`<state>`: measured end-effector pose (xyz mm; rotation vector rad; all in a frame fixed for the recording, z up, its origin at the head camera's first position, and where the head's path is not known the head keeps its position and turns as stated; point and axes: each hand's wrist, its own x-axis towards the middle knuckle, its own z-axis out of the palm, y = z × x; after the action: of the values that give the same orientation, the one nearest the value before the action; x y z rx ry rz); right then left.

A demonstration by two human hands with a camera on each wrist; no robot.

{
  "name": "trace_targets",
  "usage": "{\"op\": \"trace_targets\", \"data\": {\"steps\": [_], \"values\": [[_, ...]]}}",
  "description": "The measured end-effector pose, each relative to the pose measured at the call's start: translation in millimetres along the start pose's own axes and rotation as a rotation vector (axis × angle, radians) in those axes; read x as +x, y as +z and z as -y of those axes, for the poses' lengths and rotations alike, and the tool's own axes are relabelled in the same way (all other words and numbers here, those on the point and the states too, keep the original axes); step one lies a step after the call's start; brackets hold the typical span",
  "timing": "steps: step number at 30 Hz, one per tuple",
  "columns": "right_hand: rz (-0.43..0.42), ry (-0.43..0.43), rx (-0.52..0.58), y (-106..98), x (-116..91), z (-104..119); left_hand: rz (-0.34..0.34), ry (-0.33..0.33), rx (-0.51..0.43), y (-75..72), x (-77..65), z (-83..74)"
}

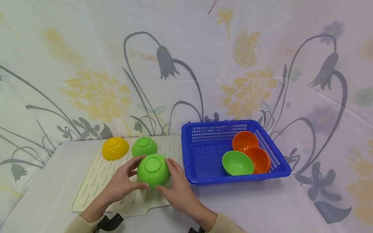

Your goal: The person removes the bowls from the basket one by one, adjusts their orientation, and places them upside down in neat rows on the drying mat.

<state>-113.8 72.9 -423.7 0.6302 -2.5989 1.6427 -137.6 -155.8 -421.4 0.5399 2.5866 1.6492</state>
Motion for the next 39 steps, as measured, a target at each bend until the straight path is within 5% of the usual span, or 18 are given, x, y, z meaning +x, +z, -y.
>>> {"op": "trace_targets", "data": {"steps": [11, 18, 25, 33, 39], "values": [[-0.114, 0.114, 0.197, 23, 25, -16, -0.097, -0.056, 0.123, 4.5, 16.2, 13.3], [-0.204, 0.277, 0.407, 28, 39, -21, -0.169, -0.061, 0.111, 8.0, 34.7, 16.6], [-0.373, 0.307, 0.341, 35, 56, -26, -0.188, -0.073, 0.099, 18.2, 56.2, 21.4], [-0.512, 0.284, 0.317, 42, 71, -36, -0.237, -0.024, 0.294, 32.2, 75.2, 26.0], [-0.573, 0.331, 0.286, 44, 79, -41, -0.204, -0.023, 0.298, 41.9, 87.1, 26.3]]}}
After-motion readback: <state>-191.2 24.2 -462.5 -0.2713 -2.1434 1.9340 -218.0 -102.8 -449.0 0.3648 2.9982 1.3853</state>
